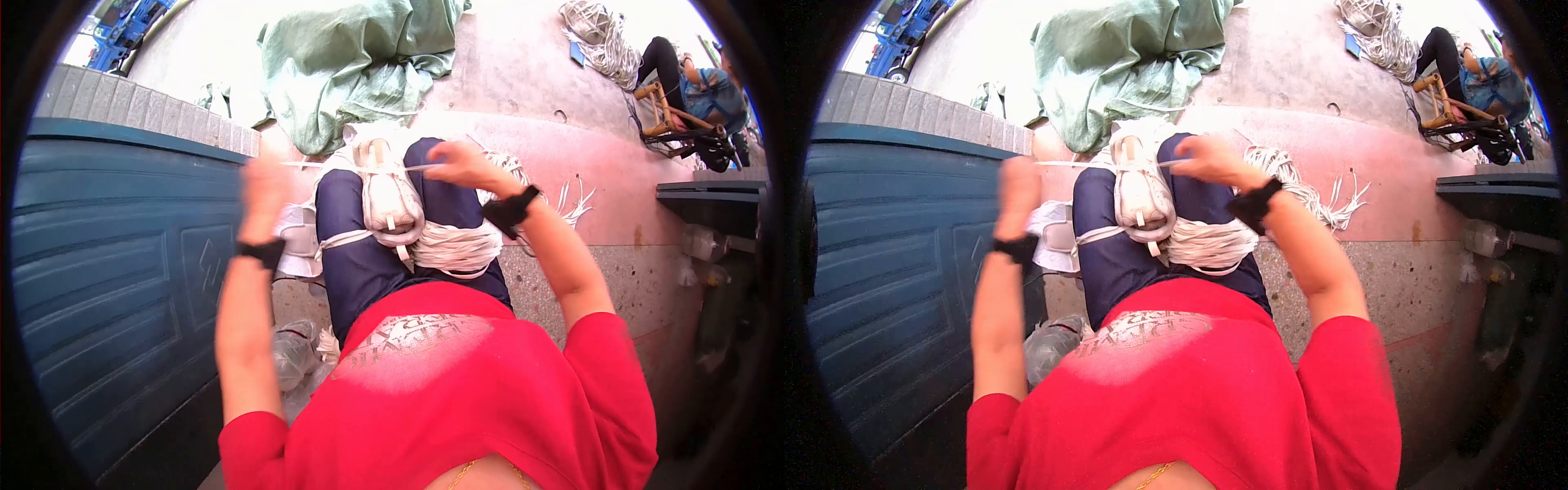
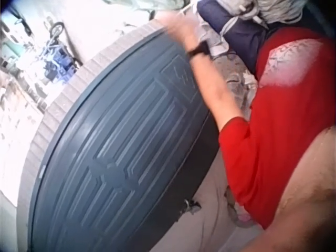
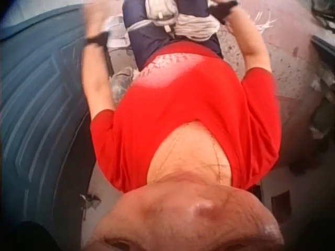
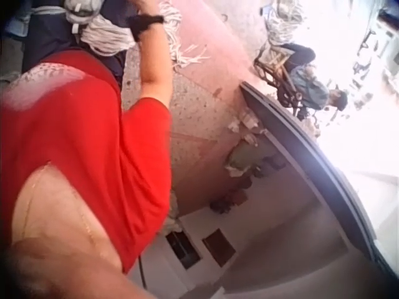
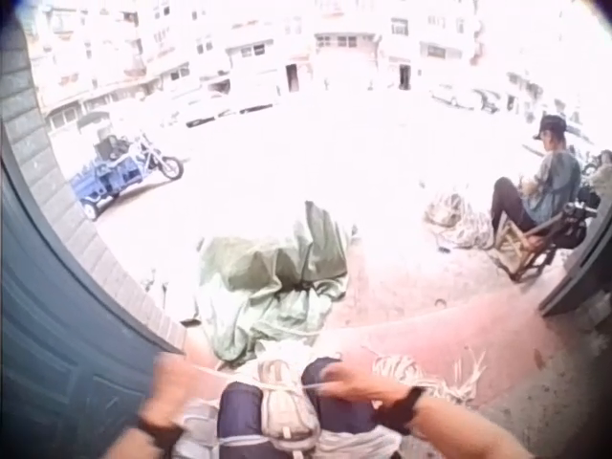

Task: Threading and organizing long white shoelaces into a white shoe.

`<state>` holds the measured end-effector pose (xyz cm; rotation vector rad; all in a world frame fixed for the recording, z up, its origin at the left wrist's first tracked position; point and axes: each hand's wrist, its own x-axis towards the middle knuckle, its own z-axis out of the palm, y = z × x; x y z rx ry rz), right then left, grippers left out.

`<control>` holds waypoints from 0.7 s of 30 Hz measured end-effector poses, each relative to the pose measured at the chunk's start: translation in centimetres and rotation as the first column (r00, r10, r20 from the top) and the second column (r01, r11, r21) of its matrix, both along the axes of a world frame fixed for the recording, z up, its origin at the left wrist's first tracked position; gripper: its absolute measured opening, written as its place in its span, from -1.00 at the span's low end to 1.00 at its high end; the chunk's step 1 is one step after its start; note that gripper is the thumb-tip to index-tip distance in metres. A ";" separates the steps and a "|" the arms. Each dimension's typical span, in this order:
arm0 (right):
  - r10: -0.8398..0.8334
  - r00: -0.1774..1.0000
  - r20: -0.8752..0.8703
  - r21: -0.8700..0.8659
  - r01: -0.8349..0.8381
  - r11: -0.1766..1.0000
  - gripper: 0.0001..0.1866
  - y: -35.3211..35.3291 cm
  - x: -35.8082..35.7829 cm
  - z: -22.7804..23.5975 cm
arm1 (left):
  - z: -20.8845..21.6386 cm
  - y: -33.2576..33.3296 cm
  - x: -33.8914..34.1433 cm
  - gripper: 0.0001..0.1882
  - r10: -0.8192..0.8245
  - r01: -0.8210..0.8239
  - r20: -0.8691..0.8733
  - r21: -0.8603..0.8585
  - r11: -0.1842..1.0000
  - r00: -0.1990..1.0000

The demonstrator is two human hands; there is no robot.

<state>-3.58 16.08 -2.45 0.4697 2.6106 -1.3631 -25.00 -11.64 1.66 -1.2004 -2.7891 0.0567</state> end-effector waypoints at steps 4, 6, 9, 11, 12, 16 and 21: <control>-0.125 0.979 0.160 -0.178 0.154 0.972 -0.76 7.7 8.0 3.4 | 12.0 -22.1 -5.7 -0.76 0.542 -0.560 -0.403 0.085 0.824 0.737; -0.278 0.946 0.166 -0.289 0.316 0.903 -0.79 11.5 12.9 4.7 | 18.5 -34.2 -5.2 -0.75 0.647 -0.693 -0.466 0.096 0.715 0.603; -0.703 0.702 0.118 -0.610 0.609 0.506 -0.87 16.3 19.8 4.6 | 25.5 -46.7 -1.1 -0.76 0.809 -0.869 -0.552 0.281 0.407 0.201; -0.858 0.494 0.143 -0.884 0.454 0.114 -0.92 19.9 24.6 4.3 | 28.5 -50.9 2.3 -0.71 0.774 -0.937 -0.597 0.103 0.335 0.211; -0.886 0.423 0.188 -0.954 0.295 -0.061 -0.89 21.9 27.2 4.6 | 29.7 -52.1 3.5 -0.64 0.706 -0.978 -0.679 -0.099 0.186 0.203; -0.894 0.215 0.394 -0.841 -0.308 -0.445 -0.74 28.1 37.3 9.3 | 34.0 -54.8 6.0 -0.54 0.944 -0.996 -0.327 0.085 -0.013 -0.040; -0.787 0.394 -0.476 -0.874 -0.315 0.371 -0.62 27.3 38.7 17.6 | 36.0 -53.0 2.3 -0.60 0.337 -0.794 -0.751 -0.607 -0.013 0.568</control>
